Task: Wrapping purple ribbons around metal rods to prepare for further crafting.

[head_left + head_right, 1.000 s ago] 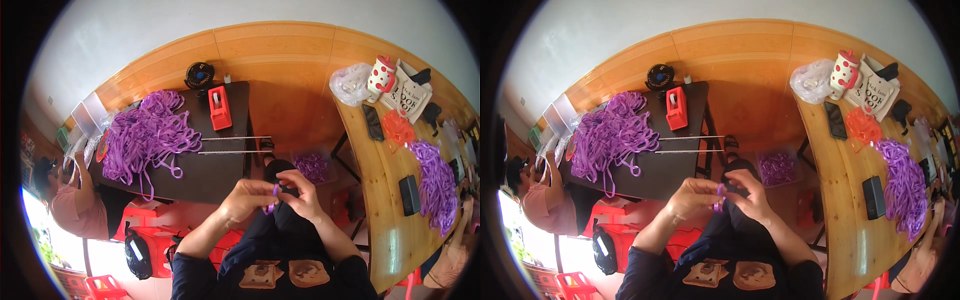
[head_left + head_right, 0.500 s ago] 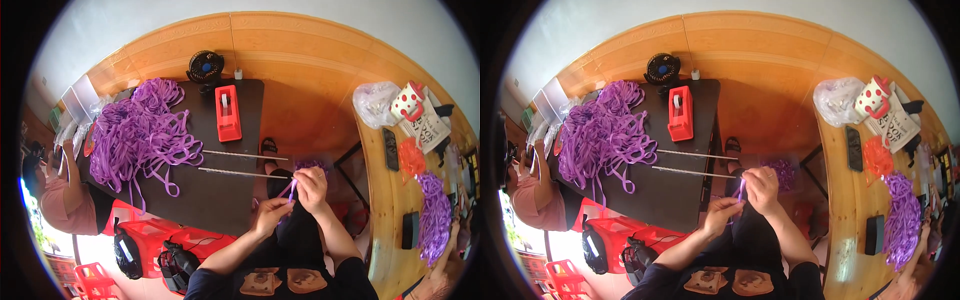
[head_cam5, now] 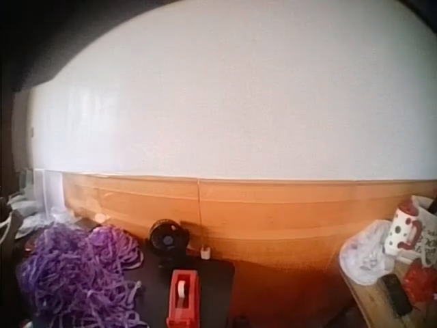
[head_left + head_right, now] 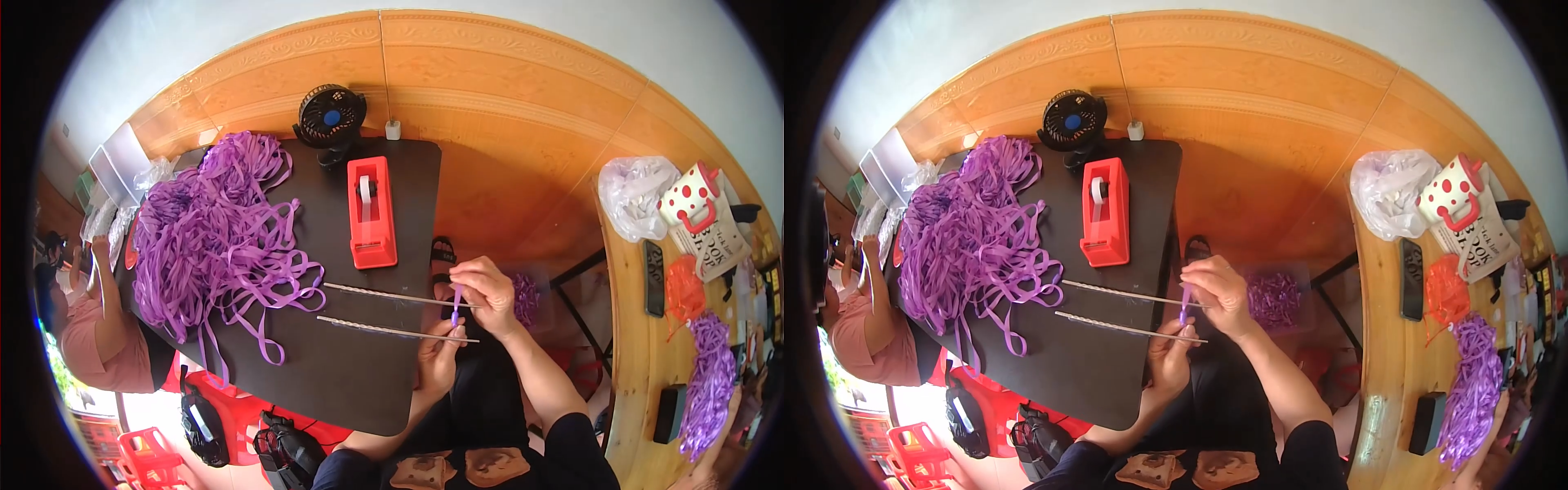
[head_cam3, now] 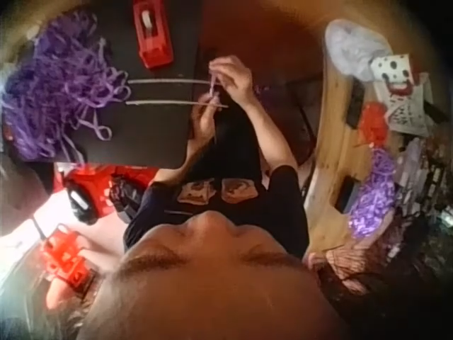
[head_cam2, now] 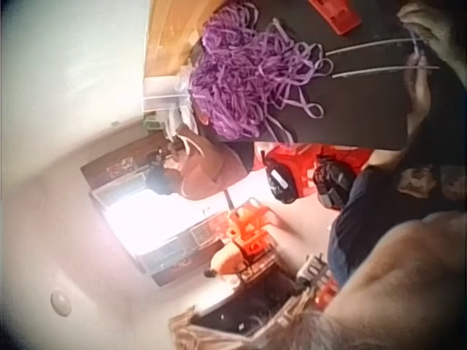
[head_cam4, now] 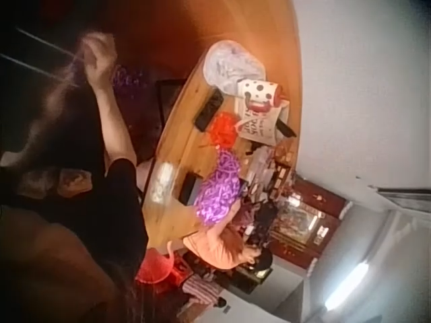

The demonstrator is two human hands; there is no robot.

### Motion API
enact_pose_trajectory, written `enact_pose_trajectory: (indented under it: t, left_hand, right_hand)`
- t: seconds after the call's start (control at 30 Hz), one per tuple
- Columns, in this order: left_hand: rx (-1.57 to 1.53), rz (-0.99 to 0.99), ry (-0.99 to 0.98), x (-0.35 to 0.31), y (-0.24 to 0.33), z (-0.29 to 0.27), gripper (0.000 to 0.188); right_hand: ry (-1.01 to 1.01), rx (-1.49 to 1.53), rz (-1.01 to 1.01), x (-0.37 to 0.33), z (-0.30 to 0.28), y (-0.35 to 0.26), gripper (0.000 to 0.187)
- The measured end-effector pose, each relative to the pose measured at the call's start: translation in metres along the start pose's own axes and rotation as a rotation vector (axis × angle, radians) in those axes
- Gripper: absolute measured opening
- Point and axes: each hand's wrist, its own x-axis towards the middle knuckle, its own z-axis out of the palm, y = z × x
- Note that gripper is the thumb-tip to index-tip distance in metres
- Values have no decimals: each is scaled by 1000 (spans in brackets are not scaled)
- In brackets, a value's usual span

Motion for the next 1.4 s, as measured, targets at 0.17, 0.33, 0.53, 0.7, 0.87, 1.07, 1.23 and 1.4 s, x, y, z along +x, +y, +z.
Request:
enact_pose_trajectory:
  t: [0.17,0.33,0.53,0.7,0.87,1.07,1.23,1.4]
  left_hand:
    - [-51,70,51,0,-1,-1,15]
    - [-58,-55,84,-14,0,-7,13]
    - [-20,-135,10,-69,3,-23,14]
    - [-12,-165,14,-114,13,-50,10]
    - [80,-254,-85,-145,41,-77,16]
    - [239,-289,-204,-165,58,-90,12]
    - [243,-302,-198,-170,62,-95,15]
    - [387,-260,-306,-156,65,-100,16]
  right_hand:
    - [-11,103,100,-8,20,-1,12]
    - [-24,256,383,-36,28,-4,13]
    - [62,365,719,-84,42,-37,7]
    - [91,642,879,-126,53,-74,6]
    - [82,728,930,-179,63,-113,8]
    - [166,939,994,-243,79,-141,3]
    - [153,982,1122,-246,77,-163,5]
    - [3,977,1194,-249,63,-172,4]
